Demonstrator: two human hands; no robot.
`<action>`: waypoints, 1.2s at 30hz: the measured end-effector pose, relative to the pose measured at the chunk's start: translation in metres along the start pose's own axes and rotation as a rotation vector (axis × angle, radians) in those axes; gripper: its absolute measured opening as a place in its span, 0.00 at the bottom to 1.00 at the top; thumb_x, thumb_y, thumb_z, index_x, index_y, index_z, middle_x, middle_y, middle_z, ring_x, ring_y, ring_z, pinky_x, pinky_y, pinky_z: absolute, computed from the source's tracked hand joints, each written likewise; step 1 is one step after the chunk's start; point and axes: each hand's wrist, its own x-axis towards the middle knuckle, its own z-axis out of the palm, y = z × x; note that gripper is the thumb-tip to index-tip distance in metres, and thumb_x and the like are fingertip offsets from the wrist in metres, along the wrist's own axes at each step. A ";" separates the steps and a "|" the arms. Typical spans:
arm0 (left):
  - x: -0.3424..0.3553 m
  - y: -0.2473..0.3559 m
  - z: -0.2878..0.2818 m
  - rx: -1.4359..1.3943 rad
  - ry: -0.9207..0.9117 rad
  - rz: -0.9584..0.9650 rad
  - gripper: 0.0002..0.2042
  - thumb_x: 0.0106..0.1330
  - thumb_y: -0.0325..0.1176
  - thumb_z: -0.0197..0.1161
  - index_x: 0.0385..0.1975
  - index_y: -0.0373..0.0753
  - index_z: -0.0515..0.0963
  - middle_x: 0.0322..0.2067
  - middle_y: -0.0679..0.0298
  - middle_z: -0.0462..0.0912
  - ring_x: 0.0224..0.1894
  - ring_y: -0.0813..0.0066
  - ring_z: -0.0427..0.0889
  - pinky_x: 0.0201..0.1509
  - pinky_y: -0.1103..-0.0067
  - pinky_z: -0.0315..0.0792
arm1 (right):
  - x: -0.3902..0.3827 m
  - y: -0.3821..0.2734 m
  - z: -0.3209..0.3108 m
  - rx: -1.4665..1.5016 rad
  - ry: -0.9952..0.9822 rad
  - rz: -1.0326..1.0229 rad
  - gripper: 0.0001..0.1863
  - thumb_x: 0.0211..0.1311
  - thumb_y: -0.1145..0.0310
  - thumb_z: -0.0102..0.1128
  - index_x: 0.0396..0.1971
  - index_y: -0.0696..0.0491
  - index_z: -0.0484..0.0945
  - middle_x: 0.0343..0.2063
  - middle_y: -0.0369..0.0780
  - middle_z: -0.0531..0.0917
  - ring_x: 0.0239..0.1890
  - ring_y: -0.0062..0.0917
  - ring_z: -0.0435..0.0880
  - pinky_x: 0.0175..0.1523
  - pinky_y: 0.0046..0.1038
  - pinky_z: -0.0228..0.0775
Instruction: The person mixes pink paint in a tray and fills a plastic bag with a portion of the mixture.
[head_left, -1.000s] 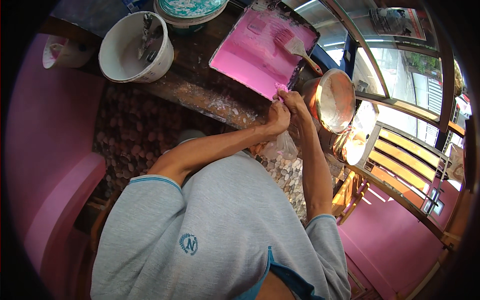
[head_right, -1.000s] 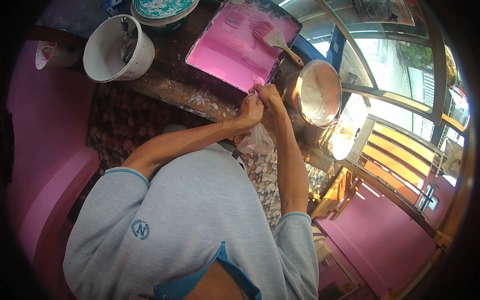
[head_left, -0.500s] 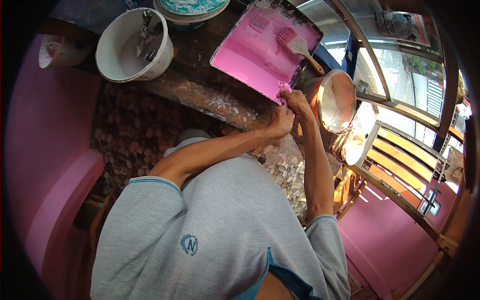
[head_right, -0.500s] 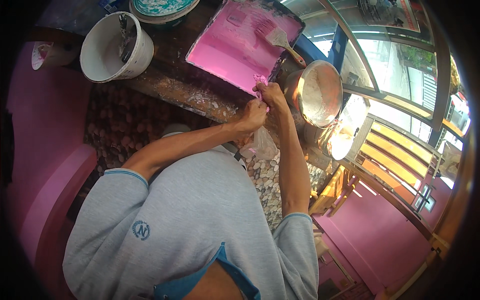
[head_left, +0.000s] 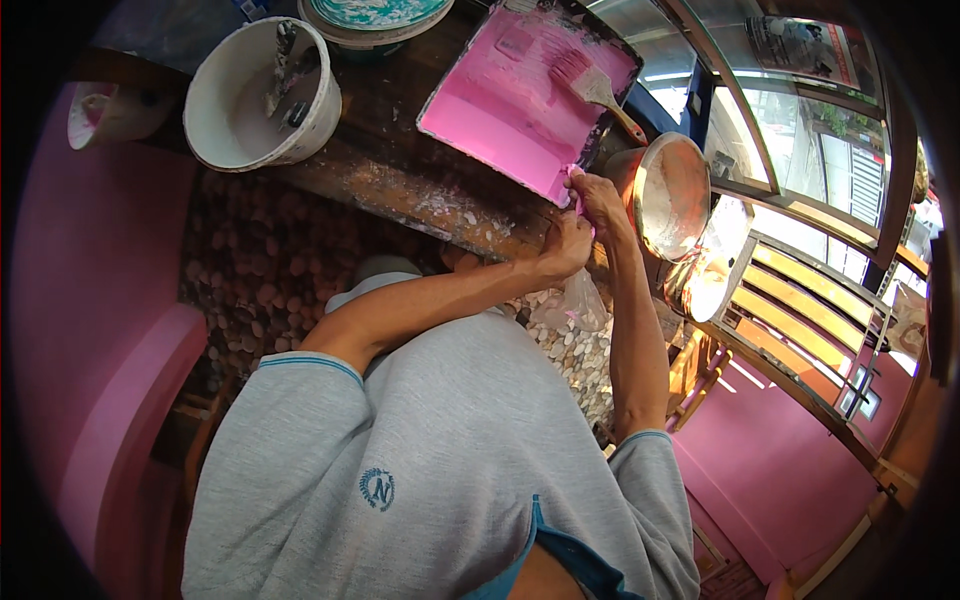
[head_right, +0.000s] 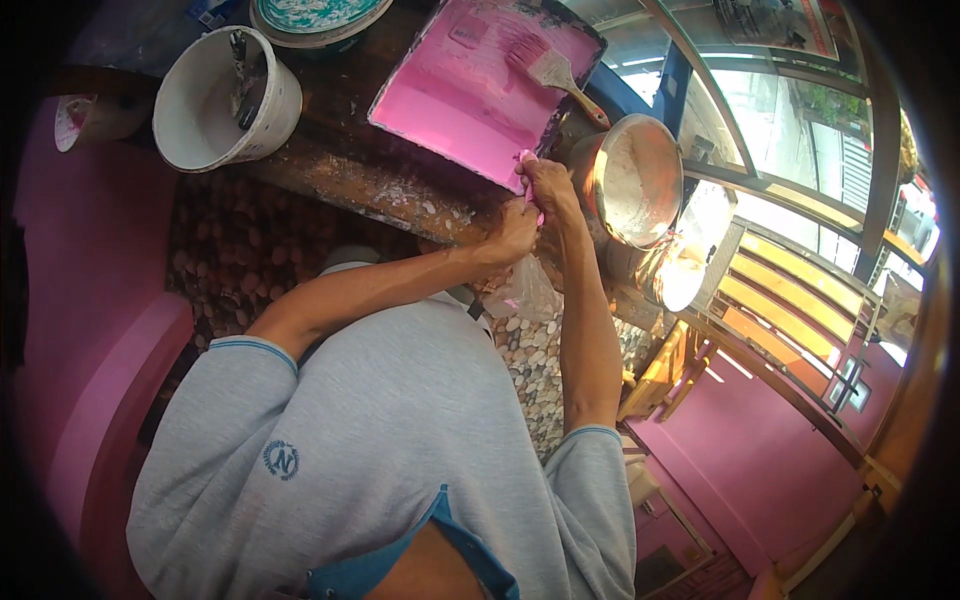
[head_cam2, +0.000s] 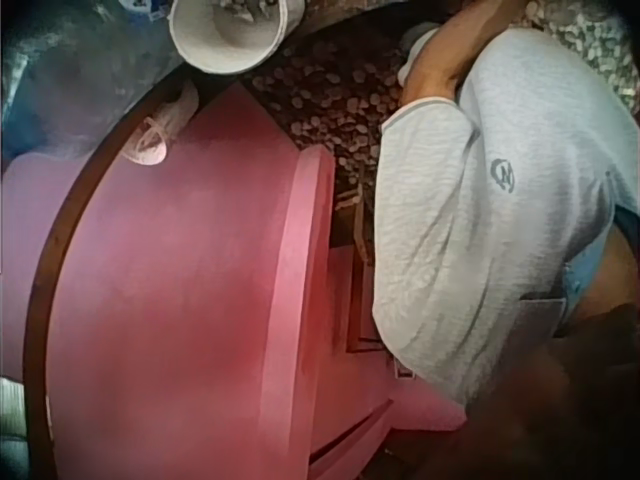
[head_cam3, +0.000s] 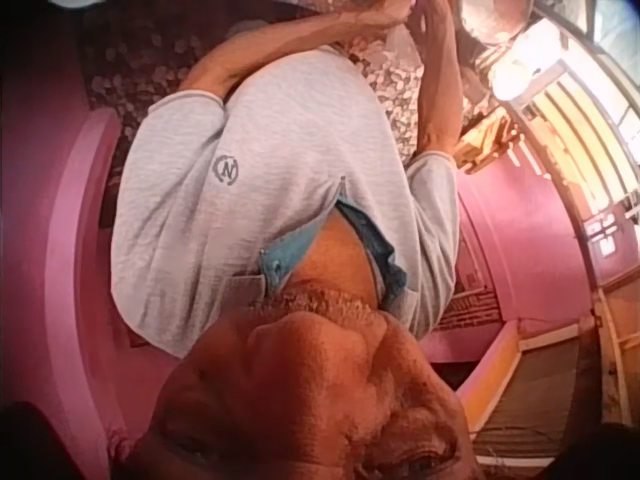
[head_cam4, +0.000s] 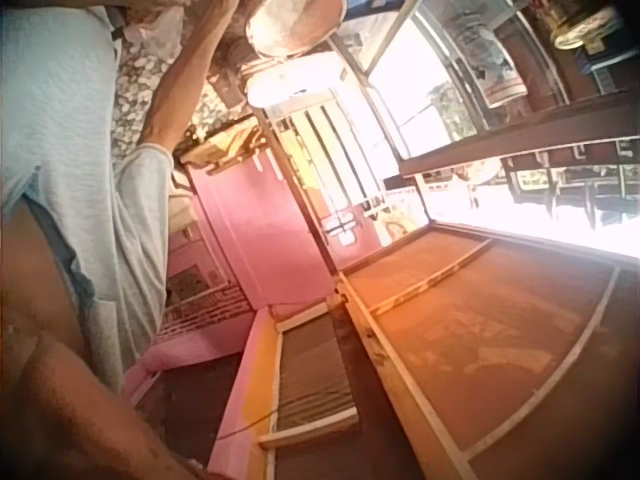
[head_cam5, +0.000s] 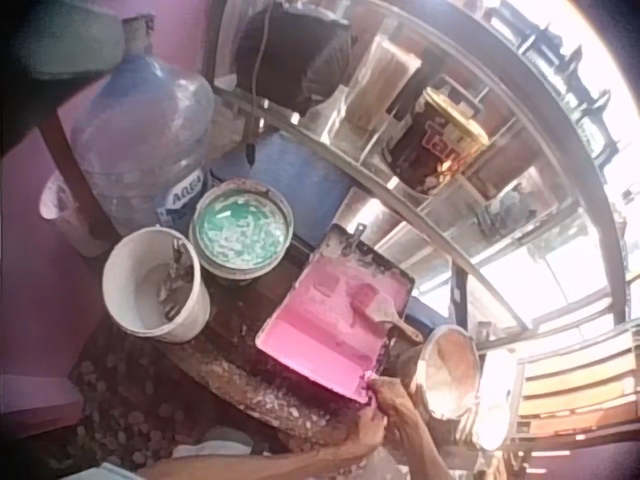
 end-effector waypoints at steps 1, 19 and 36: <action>0.000 0.000 0.000 0.017 0.008 0.026 0.10 0.66 0.35 0.45 0.25 0.39 0.68 0.14 0.67 0.67 0.14 0.79 0.66 0.15 0.78 0.60 | 0.001 0.001 0.000 -0.010 0.000 -0.037 0.16 0.63 0.62 0.52 0.23 0.58 0.78 0.17 0.32 0.74 0.18 0.13 0.67 0.23 0.18 0.58; -0.006 0.012 -0.011 0.124 0.009 0.167 0.14 0.60 0.37 0.49 0.30 0.30 0.74 0.25 0.48 0.76 0.28 0.58 0.78 0.31 0.66 0.69 | 0.011 -0.005 -0.002 -0.307 0.001 -0.221 0.16 0.58 0.62 0.53 0.19 0.59 0.77 0.15 0.34 0.74 0.18 0.17 0.68 0.25 0.23 0.59; -0.028 0.041 -0.009 0.296 0.062 0.022 0.17 0.61 0.39 0.47 0.30 0.27 0.74 0.26 0.43 0.77 0.29 0.51 0.80 0.30 0.63 0.69 | -0.006 -0.025 0.001 -0.457 0.207 -0.121 0.15 0.54 0.63 0.60 0.21 0.62 0.79 0.13 0.37 0.77 0.17 0.20 0.76 0.26 0.25 0.67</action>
